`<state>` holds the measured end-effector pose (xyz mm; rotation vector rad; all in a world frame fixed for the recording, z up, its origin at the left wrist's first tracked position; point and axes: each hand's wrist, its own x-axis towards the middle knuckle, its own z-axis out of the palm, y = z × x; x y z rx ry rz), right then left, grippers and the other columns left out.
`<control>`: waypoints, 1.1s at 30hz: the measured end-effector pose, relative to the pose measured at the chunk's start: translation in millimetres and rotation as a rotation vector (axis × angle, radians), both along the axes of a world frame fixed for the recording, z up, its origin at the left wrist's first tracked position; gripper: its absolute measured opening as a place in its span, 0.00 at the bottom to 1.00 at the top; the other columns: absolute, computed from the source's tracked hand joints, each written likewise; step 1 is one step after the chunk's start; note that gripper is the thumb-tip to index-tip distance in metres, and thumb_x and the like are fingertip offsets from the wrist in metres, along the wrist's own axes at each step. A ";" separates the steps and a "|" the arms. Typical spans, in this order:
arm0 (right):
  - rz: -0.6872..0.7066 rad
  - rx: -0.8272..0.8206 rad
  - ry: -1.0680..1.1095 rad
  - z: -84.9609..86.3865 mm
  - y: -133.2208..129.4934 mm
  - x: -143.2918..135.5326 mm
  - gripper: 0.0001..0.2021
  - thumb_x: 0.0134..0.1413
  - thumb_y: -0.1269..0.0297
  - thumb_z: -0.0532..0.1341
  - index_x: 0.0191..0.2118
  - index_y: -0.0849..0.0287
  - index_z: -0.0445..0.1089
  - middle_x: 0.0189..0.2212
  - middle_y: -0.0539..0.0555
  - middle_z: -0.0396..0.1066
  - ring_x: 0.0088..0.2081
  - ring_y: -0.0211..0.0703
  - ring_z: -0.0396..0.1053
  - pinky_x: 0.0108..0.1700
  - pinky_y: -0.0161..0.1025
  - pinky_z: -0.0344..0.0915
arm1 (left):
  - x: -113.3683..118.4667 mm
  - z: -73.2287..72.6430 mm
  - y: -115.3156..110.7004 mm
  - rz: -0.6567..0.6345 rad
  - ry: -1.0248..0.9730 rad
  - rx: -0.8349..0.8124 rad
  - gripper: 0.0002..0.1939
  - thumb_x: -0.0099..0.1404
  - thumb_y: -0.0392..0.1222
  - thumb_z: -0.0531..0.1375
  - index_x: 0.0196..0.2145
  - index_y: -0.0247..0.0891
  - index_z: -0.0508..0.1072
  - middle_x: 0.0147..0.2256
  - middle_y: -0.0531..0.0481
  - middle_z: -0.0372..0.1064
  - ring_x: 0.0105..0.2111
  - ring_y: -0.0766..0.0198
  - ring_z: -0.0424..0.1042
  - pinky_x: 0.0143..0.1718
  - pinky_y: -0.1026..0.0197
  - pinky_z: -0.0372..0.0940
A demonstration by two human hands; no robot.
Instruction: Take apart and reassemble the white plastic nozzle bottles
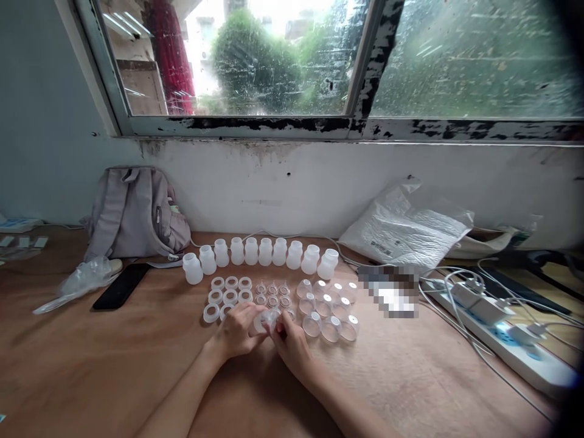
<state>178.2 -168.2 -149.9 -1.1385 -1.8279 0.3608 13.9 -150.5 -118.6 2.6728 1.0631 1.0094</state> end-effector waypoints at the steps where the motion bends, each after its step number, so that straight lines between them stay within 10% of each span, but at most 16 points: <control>1: 0.000 0.002 0.005 0.6 -0.5 0.5 0.11 0.53 0.63 0.52 0.23 0.56 0.50 0.17 0.44 0.52 0.18 0.31 0.51 0.21 0.29 0.53 | -4.2 0.6 2.6 0.039 -0.004 -0.001 0.17 0.56 0.42 0.56 0.44 0.38 0.63 0.38 0.45 0.67 0.40 0.58 0.66 0.42 0.56 0.62; 15: 0.074 -0.078 -0.221 4.1 2.2 2.2 0.05 0.56 0.63 0.49 0.32 0.58 0.58 0.18 0.46 0.60 0.20 0.34 0.59 0.25 0.30 0.53 | -104.8 -27.2 54.7 0.945 -0.168 -0.101 0.16 0.51 0.43 0.57 0.39 0.36 0.65 0.38 0.43 0.62 0.42 0.54 0.64 0.44 0.56 0.60; 33: 0.389 -0.109 -0.606 29.6 -26.2 -0.9 0.09 0.42 0.59 0.59 0.20 0.58 0.63 0.16 0.48 0.66 0.17 0.34 0.60 0.21 0.33 0.43 | -100.4 -18.1 42.5 1.005 0.031 -0.348 0.16 0.54 0.43 0.52 0.42 0.42 0.66 0.43 0.44 0.66 0.44 0.47 0.61 0.41 0.44 0.57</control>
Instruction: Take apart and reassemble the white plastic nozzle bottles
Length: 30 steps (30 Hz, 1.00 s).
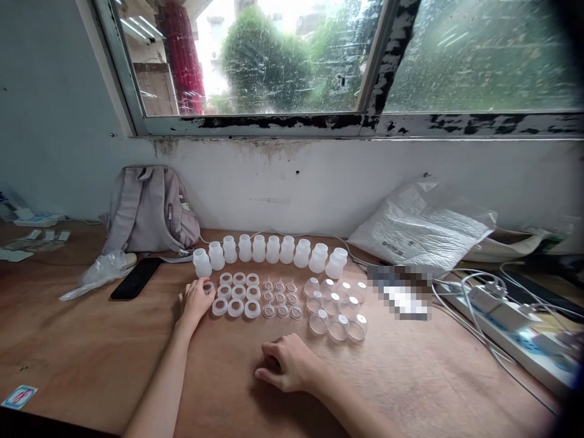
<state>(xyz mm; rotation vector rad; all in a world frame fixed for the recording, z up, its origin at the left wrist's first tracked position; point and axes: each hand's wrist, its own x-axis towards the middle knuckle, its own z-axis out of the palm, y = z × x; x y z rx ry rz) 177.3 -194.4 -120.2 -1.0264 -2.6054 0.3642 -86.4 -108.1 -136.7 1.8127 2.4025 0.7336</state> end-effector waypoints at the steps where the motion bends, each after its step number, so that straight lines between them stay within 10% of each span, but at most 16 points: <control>1: 0.009 0.009 -0.026 1.3 -1.5 -0.3 0.07 0.40 0.61 0.59 0.21 0.57 0.62 0.16 0.48 0.66 0.17 0.35 0.60 0.21 0.33 0.43 | 0.5 0.7 -0.3 0.004 -0.008 0.024 0.16 0.54 0.42 0.52 0.41 0.42 0.66 0.44 0.44 0.66 0.45 0.47 0.62 0.41 0.45 0.57; 9: -0.083 0.003 -0.072 2.5 2.2 8.0 0.04 0.34 0.69 0.58 0.19 0.58 0.60 0.15 0.48 0.64 0.16 0.35 0.58 0.19 0.33 0.41 | 14.9 6.0 -0.2 -0.182 0.009 0.388 0.16 0.50 0.31 0.50 0.37 0.39 0.69 0.37 0.47 0.70 0.40 0.55 0.65 0.42 0.55 0.59; 16: -0.189 -0.019 0.311 2.2 16.0 5.9 0.05 0.53 0.68 0.50 0.29 0.58 0.61 0.25 0.50 0.64 0.25 0.35 0.60 0.27 0.31 0.54 | 40.4 5.9 -7.3 -0.428 0.018 0.405 0.17 0.50 0.28 0.49 0.36 0.40 0.69 0.36 0.49 0.70 0.40 0.57 0.65 0.43 0.56 0.58; 23: -0.117 -0.335 0.032 20.0 15.9 31.2 0.09 0.35 0.61 0.64 0.24 0.58 0.65 0.19 0.47 0.64 0.20 0.34 0.58 0.19 0.30 0.47 | 46.3 6.7 -8.9 -0.512 -0.020 0.432 0.17 0.51 0.27 0.49 0.36 0.39 0.68 0.35 0.48 0.69 0.40 0.58 0.65 0.42 0.55 0.60; 30: -0.166 -0.301 0.437 15.4 21.3 18.1 0.02 0.51 0.67 0.55 0.30 0.58 0.63 0.26 0.49 0.67 0.27 0.36 0.64 0.29 0.32 0.58 | 53.1 6.1 -11.6 -0.573 -0.031 0.433 0.16 0.53 0.27 0.49 0.36 0.39 0.68 0.36 0.49 0.69 0.40 0.58 0.64 0.42 0.55 0.60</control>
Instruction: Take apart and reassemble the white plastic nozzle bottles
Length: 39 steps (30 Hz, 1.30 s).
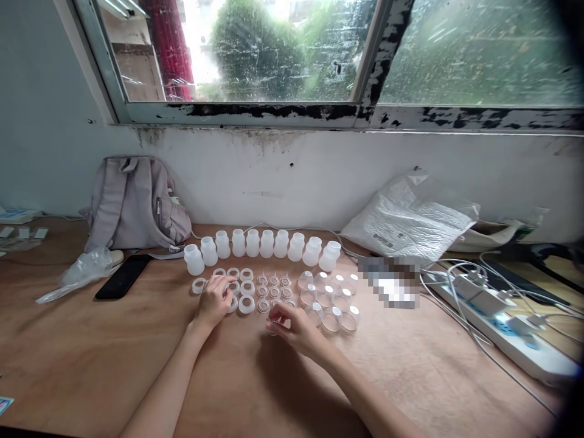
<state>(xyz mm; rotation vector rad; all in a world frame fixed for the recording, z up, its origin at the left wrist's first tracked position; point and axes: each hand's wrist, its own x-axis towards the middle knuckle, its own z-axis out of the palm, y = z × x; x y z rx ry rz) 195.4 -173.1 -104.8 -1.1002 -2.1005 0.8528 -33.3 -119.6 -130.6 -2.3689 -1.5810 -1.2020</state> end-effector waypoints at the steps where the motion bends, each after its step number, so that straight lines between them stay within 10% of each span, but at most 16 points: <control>1: -0.028 0.012 0.044 -4.5 1.2 -4.1 0.02 0.52 0.67 0.54 0.31 0.58 0.63 0.25 0.49 0.67 0.27 0.36 0.64 0.29 0.32 0.59 | 1.0 -0.5 -0.2 -0.006 0.002 -0.002 0.16 0.52 0.27 0.49 0.36 0.39 0.68 0.36 0.49 0.69 0.40 0.58 0.64 0.42 0.55 0.60; 11: -0.114 0.283 -0.099 -35.0 8.2 -14.9 0.01 0.51 0.69 0.56 0.31 0.58 0.61 0.29 0.52 0.65 0.33 0.40 0.61 0.36 0.36 0.60 | 7.3 -0.8 -3.9 -0.068 0.031 -0.048 0.12 0.54 0.30 0.51 0.36 0.39 0.68 0.35 0.48 0.69 0.39 0.59 0.65 0.42 0.55 0.61; 26: -0.259 0.245 0.027 -37.5 0.2 -16.7 0.05 0.50 0.68 0.55 0.35 0.58 0.60 0.30 0.53 0.65 0.31 0.39 0.64 0.33 0.36 0.62 | 15.9 11.1 -17.4 -0.263 0.143 -0.182 0.07 0.53 0.42 0.59 0.24 0.39 0.64 0.36 0.50 0.66 0.40 0.58 0.64 0.44 0.53 0.56; 31: -0.398 0.257 0.210 -34.4 -2.0 -18.7 0.05 0.48 0.70 0.55 0.33 0.57 0.59 0.27 0.49 0.61 0.24 0.34 0.61 0.26 0.32 0.61 | 33.7 13.6 -23.6 -0.339 -0.275 -0.251 0.07 0.58 0.43 0.55 0.26 0.38 0.64 0.39 0.47 0.64 0.42 0.59 0.63 0.44 0.57 0.57; 39: -0.524 0.433 0.197 -36.3 -1.3 -16.2 0.09 0.47 0.76 0.51 0.33 0.56 0.60 0.29 0.50 0.58 0.25 0.35 0.59 0.26 0.33 0.61 | 79.5 5.3 -46.9 -0.518 -1.135 -0.799 0.12 0.60 0.48 0.53 0.28 0.36 0.63 0.29 0.49 0.65 0.30 0.66 0.66 0.34 0.64 0.60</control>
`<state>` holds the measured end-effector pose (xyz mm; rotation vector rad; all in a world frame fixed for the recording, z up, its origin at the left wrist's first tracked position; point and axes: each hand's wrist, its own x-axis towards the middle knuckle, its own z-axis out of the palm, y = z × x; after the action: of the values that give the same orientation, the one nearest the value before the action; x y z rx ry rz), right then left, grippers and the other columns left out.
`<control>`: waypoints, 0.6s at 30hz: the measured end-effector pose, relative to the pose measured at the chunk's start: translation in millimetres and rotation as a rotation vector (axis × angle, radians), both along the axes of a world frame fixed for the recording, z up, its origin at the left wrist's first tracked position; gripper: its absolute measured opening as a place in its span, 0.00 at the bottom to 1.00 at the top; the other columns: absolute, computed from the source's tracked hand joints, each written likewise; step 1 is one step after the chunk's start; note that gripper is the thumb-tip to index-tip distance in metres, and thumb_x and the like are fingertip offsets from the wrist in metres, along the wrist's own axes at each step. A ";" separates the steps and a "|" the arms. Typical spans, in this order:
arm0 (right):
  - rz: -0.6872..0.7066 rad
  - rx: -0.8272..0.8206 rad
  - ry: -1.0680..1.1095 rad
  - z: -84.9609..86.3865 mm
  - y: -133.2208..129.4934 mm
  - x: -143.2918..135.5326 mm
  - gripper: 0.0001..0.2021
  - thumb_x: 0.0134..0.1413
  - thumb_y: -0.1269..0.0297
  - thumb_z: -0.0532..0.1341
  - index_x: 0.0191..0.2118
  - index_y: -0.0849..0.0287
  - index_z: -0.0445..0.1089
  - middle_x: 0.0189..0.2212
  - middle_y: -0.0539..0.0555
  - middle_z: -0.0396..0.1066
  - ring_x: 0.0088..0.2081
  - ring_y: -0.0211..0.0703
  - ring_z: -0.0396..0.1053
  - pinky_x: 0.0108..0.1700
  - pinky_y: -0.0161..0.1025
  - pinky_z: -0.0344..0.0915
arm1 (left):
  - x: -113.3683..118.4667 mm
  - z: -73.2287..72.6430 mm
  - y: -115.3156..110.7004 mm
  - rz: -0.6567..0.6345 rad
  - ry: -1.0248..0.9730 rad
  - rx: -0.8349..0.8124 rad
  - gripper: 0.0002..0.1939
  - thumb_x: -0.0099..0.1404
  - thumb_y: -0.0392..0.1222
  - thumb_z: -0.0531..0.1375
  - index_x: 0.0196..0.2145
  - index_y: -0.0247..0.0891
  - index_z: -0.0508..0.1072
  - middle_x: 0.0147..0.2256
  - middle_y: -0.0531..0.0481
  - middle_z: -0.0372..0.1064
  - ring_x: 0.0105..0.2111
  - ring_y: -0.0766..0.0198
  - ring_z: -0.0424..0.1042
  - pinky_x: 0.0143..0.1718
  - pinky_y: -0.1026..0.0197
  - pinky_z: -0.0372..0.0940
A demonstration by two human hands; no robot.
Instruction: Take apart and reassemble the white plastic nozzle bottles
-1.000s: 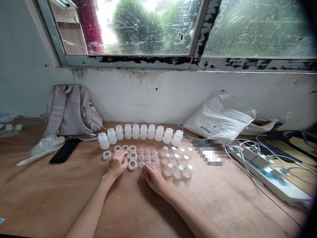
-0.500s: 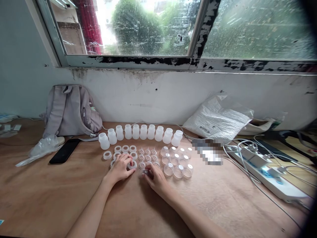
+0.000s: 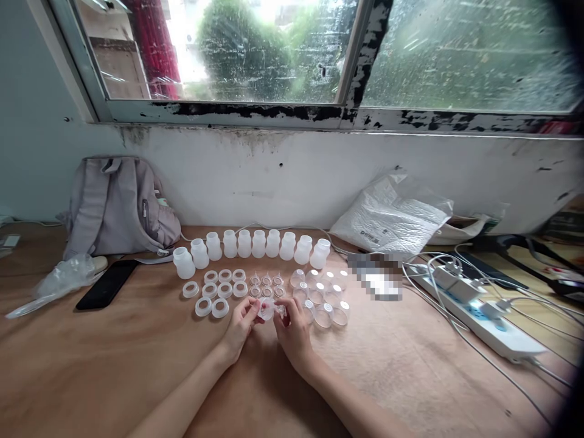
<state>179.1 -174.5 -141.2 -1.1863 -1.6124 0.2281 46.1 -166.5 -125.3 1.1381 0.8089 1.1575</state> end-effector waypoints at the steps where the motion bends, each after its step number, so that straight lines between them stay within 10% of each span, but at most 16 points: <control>1: 0.022 -0.003 0.001 0.2 0.3 -0.2 0.10 0.46 0.77 0.50 0.35 0.57 0.60 0.30 0.51 0.58 0.25 0.35 0.59 0.26 0.33 0.61 | 2.2 -0.3 -1.6 -0.014 -0.053 -0.041 0.12 0.60 0.48 0.53 0.28 0.36 0.63 0.30 0.49 0.66 0.31 0.66 0.66 0.35 0.63 0.60; 9: 0.257 -0.037 -0.061 6.3 -6.2 -0.6 0.22 0.46 0.79 0.50 0.49 0.57 0.55 0.37 0.56 0.62 0.35 0.41 0.63 0.37 0.39 0.64 | -2.0 1.1 2.0 0.092 -0.133 -0.194 0.17 0.54 0.49 0.59 0.38 0.39 0.63 0.35 0.49 0.67 0.37 0.62 0.69 0.40 0.60 0.63; 18: 0.199 0.007 -0.090 3.7 -3.0 3.1 0.11 0.51 0.75 0.51 0.41 0.57 0.59 0.33 0.54 0.66 0.35 0.42 0.64 0.38 0.40 0.62 | -1.8 3.5 2.4 0.052 -0.089 -0.176 0.15 0.57 0.48 0.57 0.40 0.38 0.64 0.33 0.49 0.65 0.34 0.65 0.68 0.39 0.60 0.63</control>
<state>182.2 -177.4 -137.5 -1.0431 -1.8108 0.2992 44.4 -164.2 -121.8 0.9187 0.8582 1.1479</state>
